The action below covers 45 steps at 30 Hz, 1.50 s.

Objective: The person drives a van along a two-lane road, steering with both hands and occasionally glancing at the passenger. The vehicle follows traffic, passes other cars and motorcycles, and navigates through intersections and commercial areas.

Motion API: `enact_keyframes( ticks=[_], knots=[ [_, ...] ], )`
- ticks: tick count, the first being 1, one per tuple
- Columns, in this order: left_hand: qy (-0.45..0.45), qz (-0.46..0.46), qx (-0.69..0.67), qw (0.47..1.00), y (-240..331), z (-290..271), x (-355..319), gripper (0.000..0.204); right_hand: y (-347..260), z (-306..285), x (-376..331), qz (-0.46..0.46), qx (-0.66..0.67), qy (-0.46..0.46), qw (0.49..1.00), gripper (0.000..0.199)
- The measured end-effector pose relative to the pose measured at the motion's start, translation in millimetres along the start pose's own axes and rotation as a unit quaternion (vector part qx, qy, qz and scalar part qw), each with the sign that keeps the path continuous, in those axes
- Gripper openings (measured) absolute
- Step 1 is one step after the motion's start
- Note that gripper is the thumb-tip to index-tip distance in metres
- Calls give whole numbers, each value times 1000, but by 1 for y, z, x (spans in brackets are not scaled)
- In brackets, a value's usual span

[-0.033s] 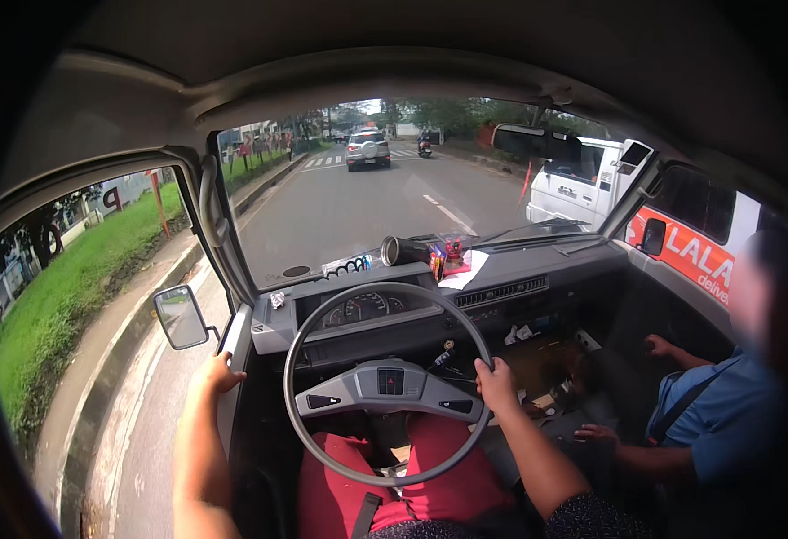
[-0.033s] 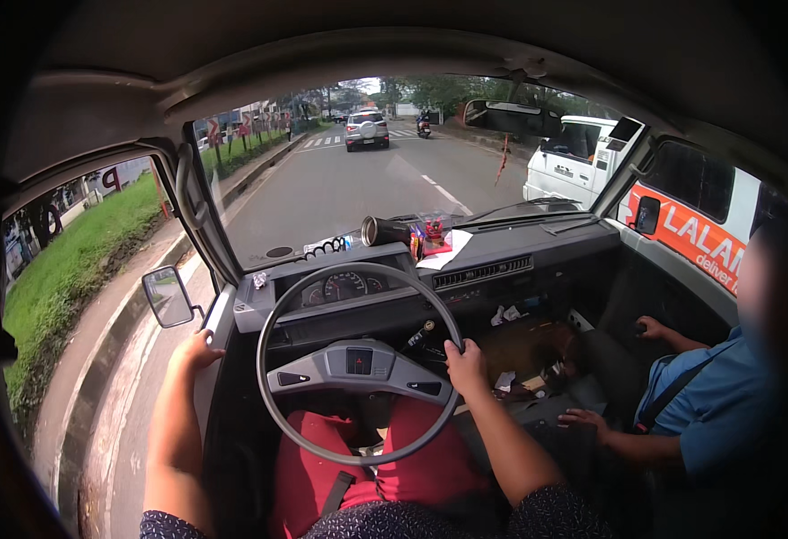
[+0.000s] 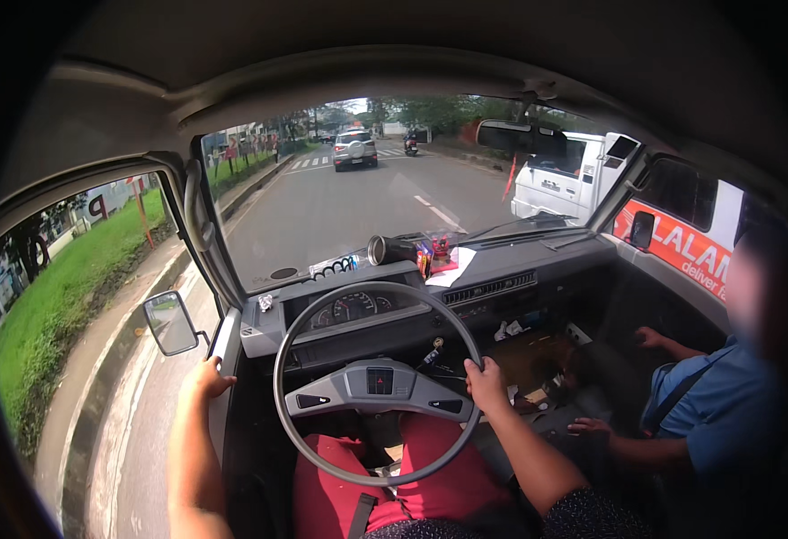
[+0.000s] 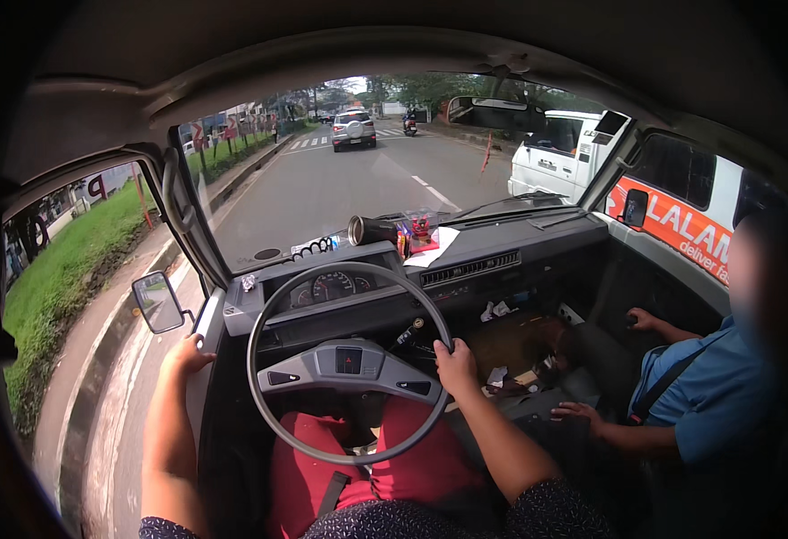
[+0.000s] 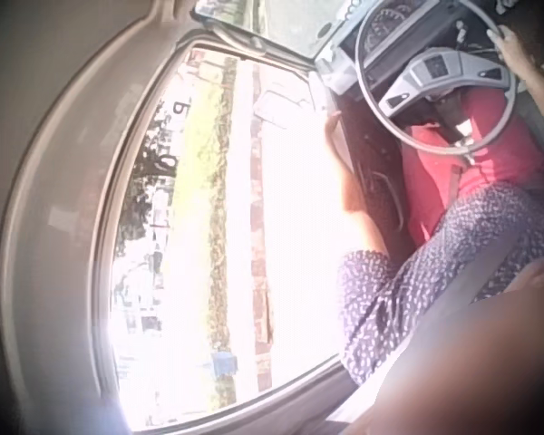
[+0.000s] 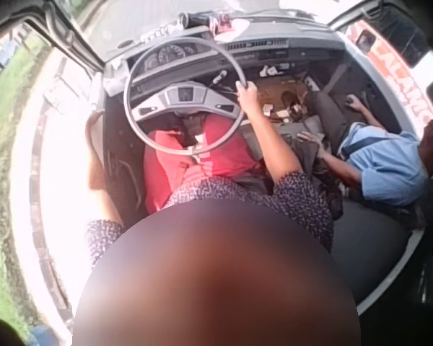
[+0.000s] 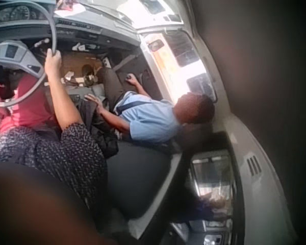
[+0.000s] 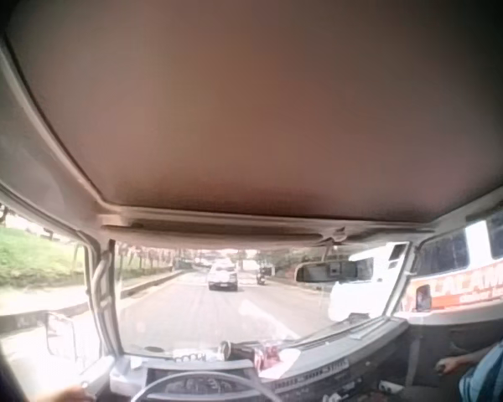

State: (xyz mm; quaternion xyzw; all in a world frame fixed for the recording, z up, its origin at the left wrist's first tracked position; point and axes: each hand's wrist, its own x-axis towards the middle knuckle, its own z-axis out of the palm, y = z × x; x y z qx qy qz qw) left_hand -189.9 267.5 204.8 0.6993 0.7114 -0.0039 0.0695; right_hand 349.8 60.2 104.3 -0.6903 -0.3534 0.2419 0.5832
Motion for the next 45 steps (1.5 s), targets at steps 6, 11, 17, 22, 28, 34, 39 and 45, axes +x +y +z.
enact_keyframes(
  ticks=[6,11,17,22,28,34,39,45],
  knots=[
    [22,5,0,1000,4,1,1,80,17,5,-12,-31,-22,49,998,37],
    [24,6,-4,1000,1,6,5,77,1,-7,-18,-109,-97,36,989,38],
    [46,11,-17,999,-2,12,11,79,18,-48,-13,-385,-287,86,873,31],
    [12,-4,0,1000,4,3,4,77,81,-44,3,-251,-287,53,923,23],
    [29,-10,-12,999,5,6,1,78,80,0,94,-154,-57,251,954,40],
    [48,9,25,998,-1,17,9,80,31,15,176,42,-17,206,978,50],
    [16,2,12,1000,0,13,7,82,-33,0,209,6,-374,-32,927,76],
    [-7,27,-61,998,-5,24,15,90,-124,30,203,-117,-270,-112,949,71]
  ],
)
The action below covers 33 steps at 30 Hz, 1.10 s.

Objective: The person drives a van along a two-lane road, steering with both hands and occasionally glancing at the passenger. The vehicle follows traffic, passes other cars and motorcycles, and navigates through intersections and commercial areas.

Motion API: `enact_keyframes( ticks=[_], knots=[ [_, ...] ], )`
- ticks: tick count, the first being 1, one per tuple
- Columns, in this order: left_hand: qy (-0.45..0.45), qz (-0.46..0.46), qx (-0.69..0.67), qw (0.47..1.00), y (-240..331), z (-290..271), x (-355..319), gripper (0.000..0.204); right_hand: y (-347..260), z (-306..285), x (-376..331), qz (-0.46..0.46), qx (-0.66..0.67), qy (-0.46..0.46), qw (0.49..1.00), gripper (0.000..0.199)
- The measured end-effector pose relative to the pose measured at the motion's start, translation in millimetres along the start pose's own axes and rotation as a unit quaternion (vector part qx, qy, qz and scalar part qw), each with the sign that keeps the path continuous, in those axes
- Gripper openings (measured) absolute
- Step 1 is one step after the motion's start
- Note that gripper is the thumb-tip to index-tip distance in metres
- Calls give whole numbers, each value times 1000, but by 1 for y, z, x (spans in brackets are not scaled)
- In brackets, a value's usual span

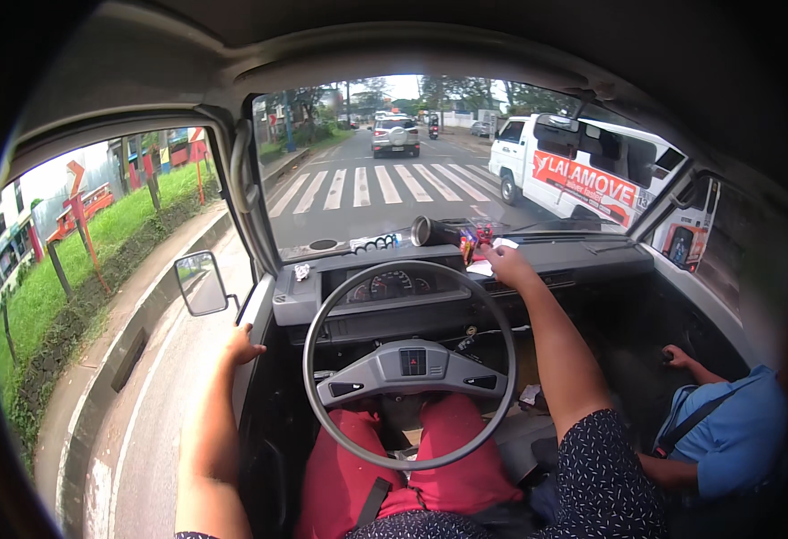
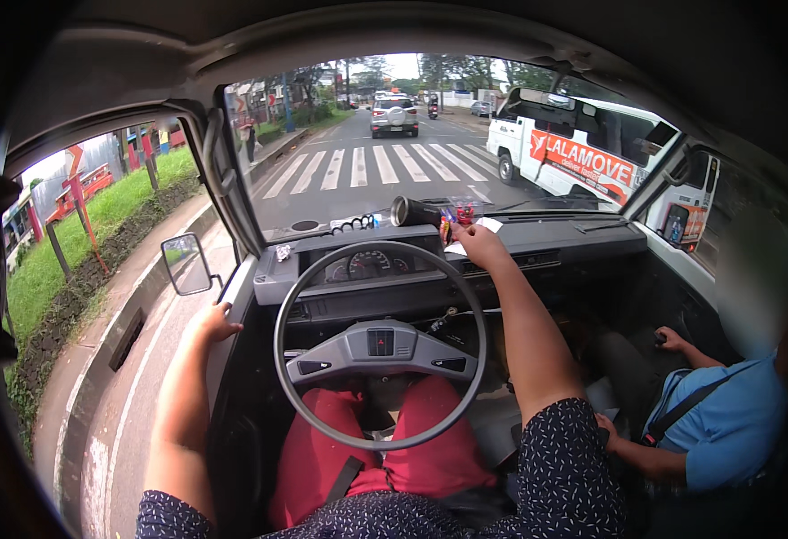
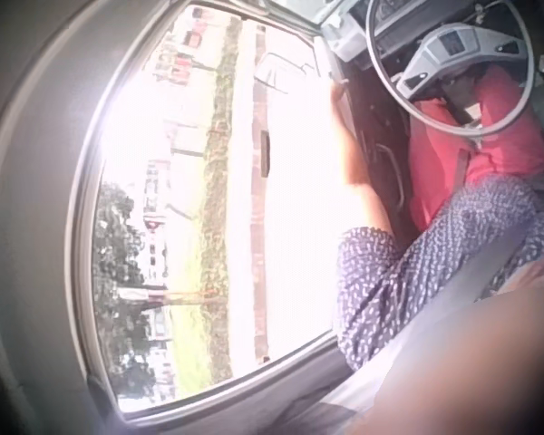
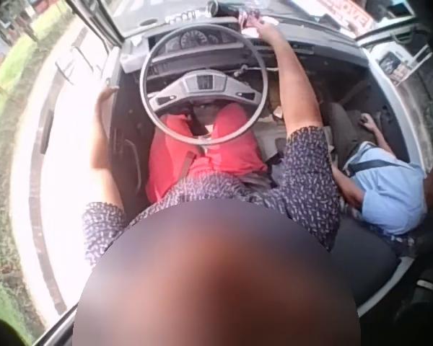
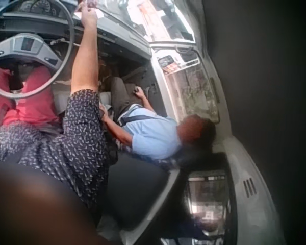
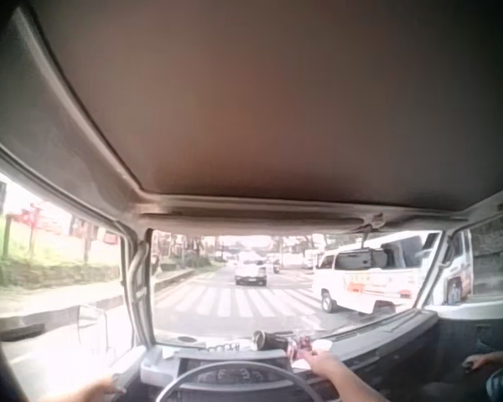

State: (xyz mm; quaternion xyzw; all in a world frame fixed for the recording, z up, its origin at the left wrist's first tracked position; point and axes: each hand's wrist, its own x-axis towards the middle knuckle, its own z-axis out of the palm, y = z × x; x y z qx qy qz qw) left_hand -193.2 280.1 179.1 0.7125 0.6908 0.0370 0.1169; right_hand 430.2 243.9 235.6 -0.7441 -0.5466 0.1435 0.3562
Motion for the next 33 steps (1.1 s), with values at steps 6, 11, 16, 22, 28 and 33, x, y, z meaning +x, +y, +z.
enact_keyframes(
  ticks=[6,11,16,22,28,33],
  knots=[
    [-15,7,82,996,3,6,7,90,-62,45,-45,-42,-126,-121,984,71],
    [-34,-16,123,992,17,-14,-10,80,-72,52,-59,-70,-207,-24,976,63],
    [-43,-12,113,993,25,-26,-25,74,-68,53,-61,-61,-229,1,972,68],
    [-41,-25,111,993,23,-25,-25,72,-78,58,-76,-67,-247,37,966,66],
    [-19,-15,124,992,23,-21,-22,76,-79,51,-86,-43,-258,45,964,61],
    [-22,-17,111,993,25,-24,-25,76,-79,50,-88,-35,-248,45,967,60]
  ],
)
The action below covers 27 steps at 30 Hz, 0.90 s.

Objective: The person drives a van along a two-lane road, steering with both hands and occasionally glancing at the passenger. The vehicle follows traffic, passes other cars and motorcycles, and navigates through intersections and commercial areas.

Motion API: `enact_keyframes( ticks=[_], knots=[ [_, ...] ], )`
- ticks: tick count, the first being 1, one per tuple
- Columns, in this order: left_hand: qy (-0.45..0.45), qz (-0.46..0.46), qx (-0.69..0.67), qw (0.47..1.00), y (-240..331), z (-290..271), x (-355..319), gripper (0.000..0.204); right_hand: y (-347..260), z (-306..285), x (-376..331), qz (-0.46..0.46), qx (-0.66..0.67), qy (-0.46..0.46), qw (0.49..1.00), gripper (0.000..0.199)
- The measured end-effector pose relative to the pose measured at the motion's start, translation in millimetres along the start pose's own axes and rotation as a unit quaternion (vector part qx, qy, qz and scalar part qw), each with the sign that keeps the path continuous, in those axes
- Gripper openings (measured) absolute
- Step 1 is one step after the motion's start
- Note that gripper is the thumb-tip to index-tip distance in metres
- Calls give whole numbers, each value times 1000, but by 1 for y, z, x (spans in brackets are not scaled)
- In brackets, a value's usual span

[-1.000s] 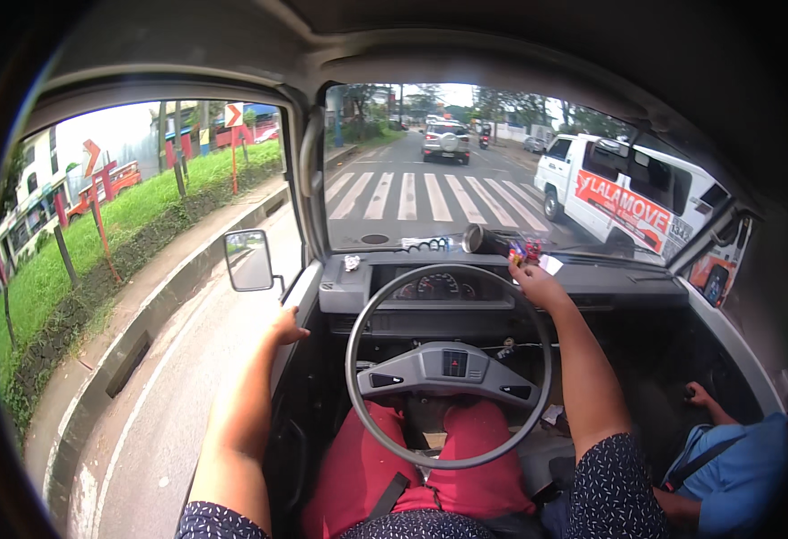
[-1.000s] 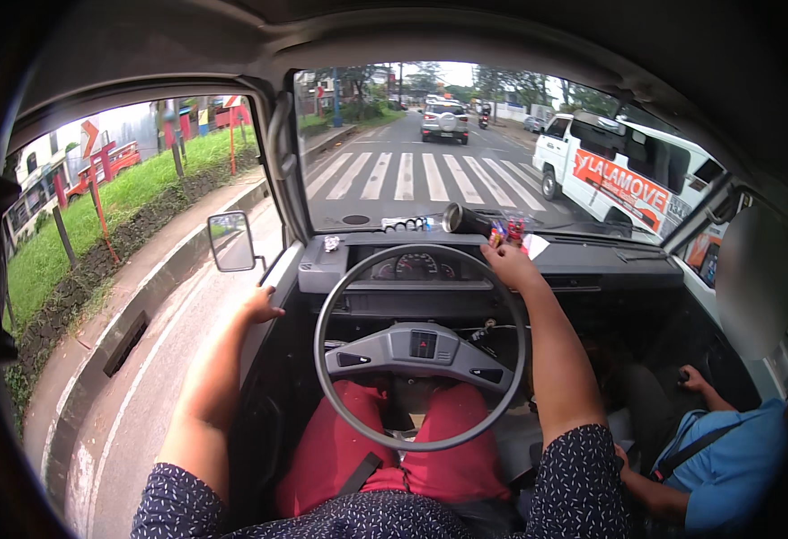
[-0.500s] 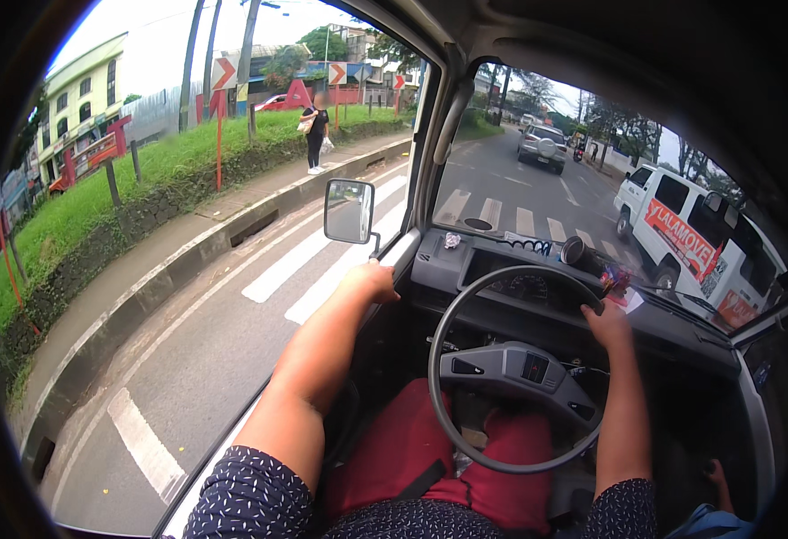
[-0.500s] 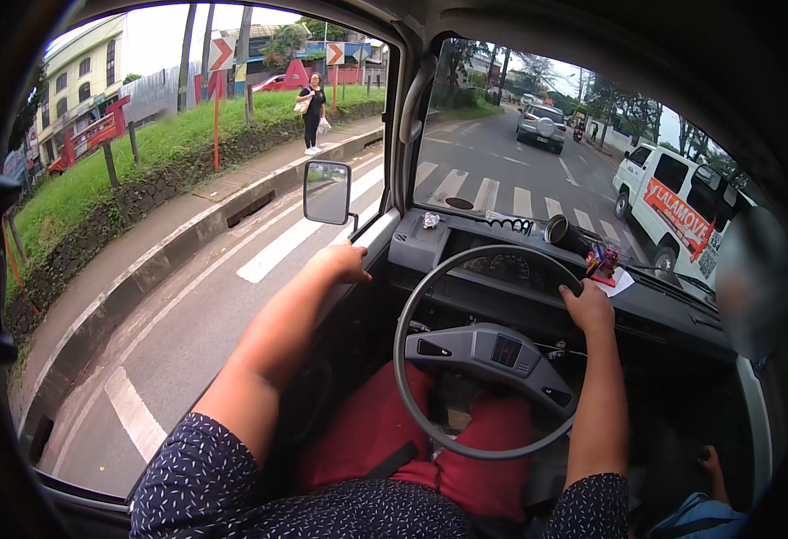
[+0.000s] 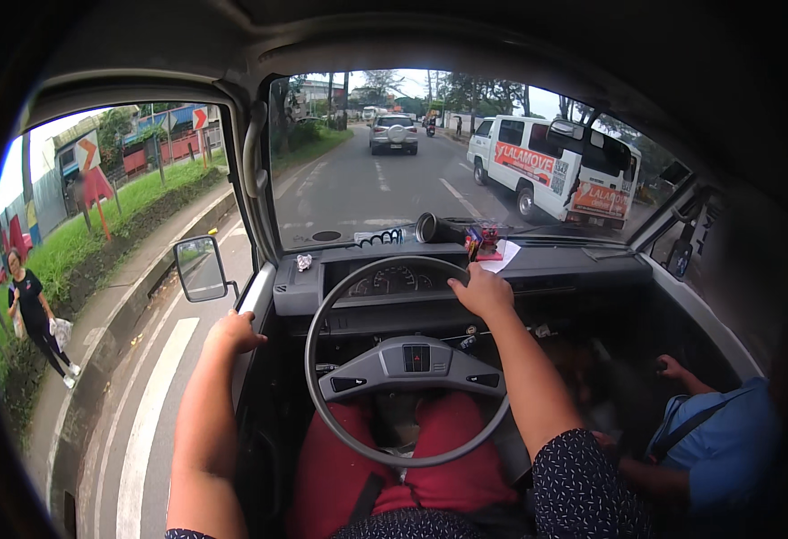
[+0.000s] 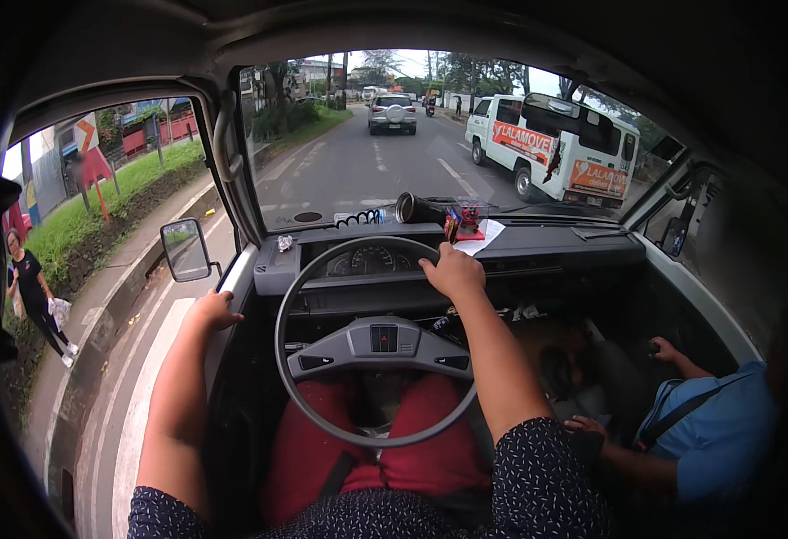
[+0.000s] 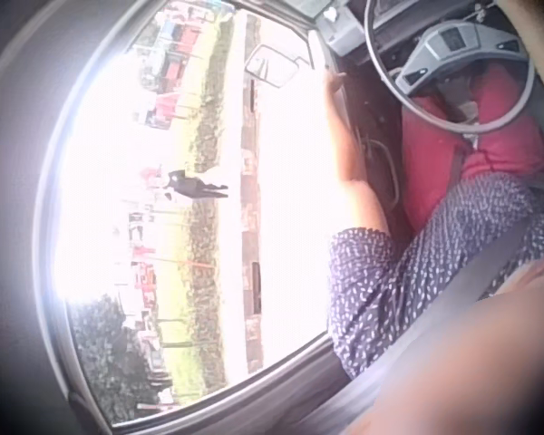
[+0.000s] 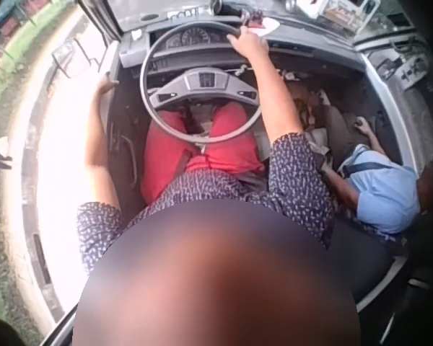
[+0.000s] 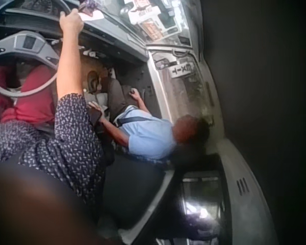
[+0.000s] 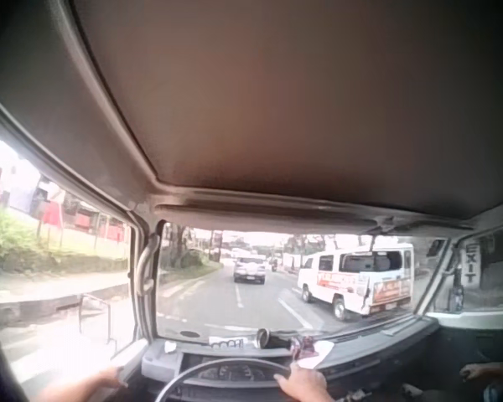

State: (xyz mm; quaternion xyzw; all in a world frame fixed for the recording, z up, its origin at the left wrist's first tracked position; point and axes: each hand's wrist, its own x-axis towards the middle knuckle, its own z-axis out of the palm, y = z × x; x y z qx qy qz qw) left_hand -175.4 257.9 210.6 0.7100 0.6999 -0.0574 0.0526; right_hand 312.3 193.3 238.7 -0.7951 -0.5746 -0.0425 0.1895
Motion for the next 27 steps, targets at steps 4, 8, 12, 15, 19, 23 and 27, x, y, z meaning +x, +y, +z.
enact_keyframes(
  ticks=[4,8,12,15,19,23,27],
  knots=[
    [14,-2,7,1000,-3,4,-1,76,1,1,0,-5,4,0,1000,59],
    [51,2,-29,998,-10,11,6,73,8,6,1,-22,18,11,1000,56],
    [84,36,-24,996,-19,20,19,71,11,8,0,-39,40,29,998,49],
    [94,58,-61,992,-31,29,29,72,13,8,-5,-48,49,50,996,45],
    [104,76,-84,988,-40,41,44,72,14,8,-6,-47,36,53,997,46],
    [96,78,-111,986,-48,53,51,72,14,9,-9,-45,46,58,996,47],
    [104,70,-109,986,-47,59,49,73,19,7,-18,-28,55,47,997,48]
  ],
)
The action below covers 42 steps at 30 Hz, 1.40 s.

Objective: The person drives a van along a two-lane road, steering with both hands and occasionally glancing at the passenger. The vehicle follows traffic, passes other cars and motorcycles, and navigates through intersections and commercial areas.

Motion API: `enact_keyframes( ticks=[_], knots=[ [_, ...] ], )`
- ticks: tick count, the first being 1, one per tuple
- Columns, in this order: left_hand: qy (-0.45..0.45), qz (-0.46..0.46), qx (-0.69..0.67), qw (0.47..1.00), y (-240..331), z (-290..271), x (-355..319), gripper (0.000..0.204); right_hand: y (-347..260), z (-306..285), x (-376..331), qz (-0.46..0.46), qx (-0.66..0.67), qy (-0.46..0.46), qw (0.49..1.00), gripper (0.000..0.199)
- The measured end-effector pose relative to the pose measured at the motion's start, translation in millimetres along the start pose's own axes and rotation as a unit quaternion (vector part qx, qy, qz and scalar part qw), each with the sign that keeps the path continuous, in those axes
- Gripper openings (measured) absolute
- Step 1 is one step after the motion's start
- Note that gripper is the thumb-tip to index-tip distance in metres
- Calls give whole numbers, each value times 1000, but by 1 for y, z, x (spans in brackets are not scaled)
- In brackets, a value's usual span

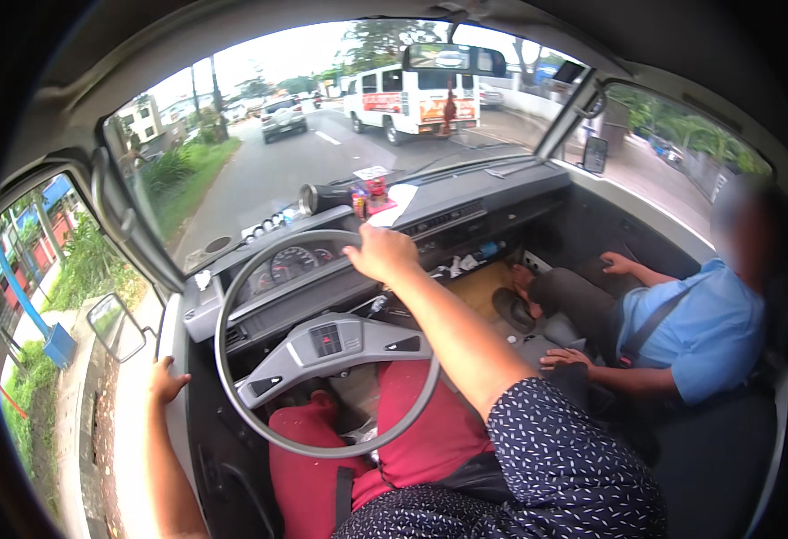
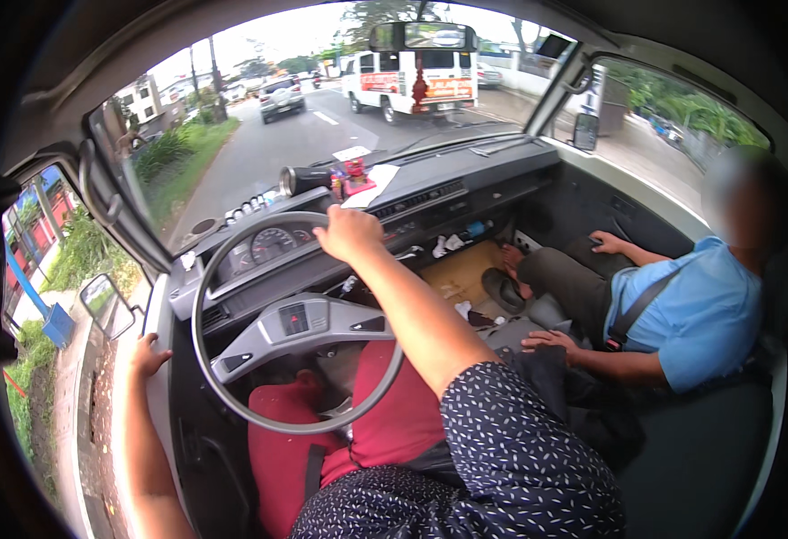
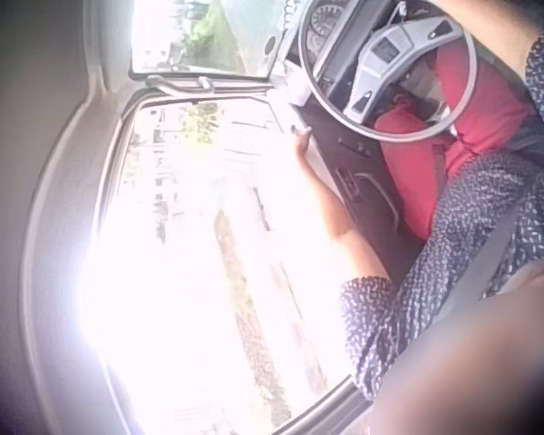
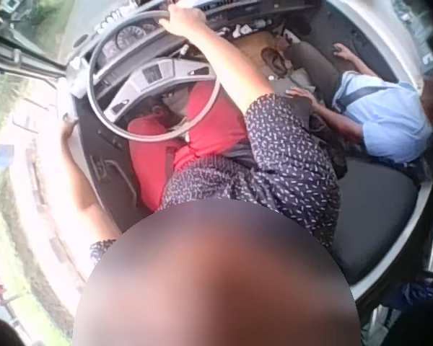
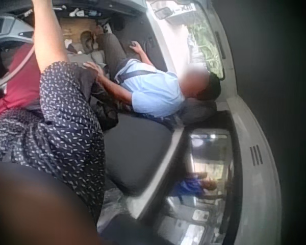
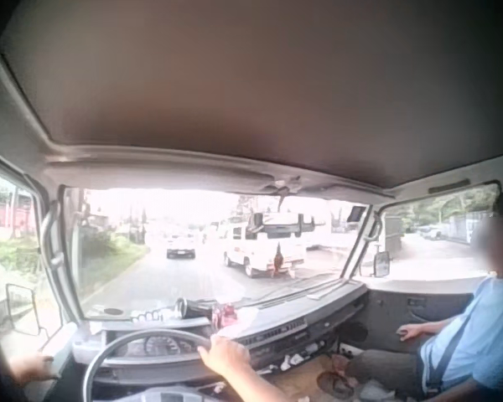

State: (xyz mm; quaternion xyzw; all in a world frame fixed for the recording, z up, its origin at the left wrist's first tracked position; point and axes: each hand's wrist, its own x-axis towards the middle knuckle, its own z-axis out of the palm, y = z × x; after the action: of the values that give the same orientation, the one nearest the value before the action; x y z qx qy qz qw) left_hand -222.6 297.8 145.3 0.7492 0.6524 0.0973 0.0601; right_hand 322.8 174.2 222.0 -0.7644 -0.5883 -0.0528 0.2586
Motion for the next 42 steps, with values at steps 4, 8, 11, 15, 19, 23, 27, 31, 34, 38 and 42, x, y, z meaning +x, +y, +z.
enact_keyframes(
  ticks=[4,8,11,15,19,23,27,31,34,38,42],
  knots=[
    [-17,-18,22,999,16,-7,-6,79,-2,-3,-1,-7,-16,2,1000,49],
    [-48,-43,74,995,38,-21,-16,81,-2,0,0,-9,-32,8,999,49],
    [-62,-39,108,991,47,-32,-24,80,-2,2,1,0,-38,2,999,51],
    [-67,-28,123,990,52,-41,-28,75,-4,2,2,18,-43,-11,999,53],
    [-71,-24,109,991,53,-43,-31,74,-7,-4,0,31,-46,-21,998,53],
    [-65,-31,117,991,56,-45,-34,73,-6,-9,-13,61,-44,-18,997,54],
    [-74,-39,121,989,61,-48,-36,72,0,-11,-29,99,-29,-25,994,59],
    [-76,-43,128,988,64,-49,-36,73,9,-12,-43,109,-6,-39,993,65],
    [-74,-50,128,988,63,-47,-37,74,18,-9,-57,96,6,-21,995,72],
    [-74,-58,127,987,61,-46,-36,75,27,-5,-73,94,15,-21,995,85],
    [-72,-47,120,989,60,-46,-36,75,33,1,-104,87,30,-5,996,95]
  ],
)
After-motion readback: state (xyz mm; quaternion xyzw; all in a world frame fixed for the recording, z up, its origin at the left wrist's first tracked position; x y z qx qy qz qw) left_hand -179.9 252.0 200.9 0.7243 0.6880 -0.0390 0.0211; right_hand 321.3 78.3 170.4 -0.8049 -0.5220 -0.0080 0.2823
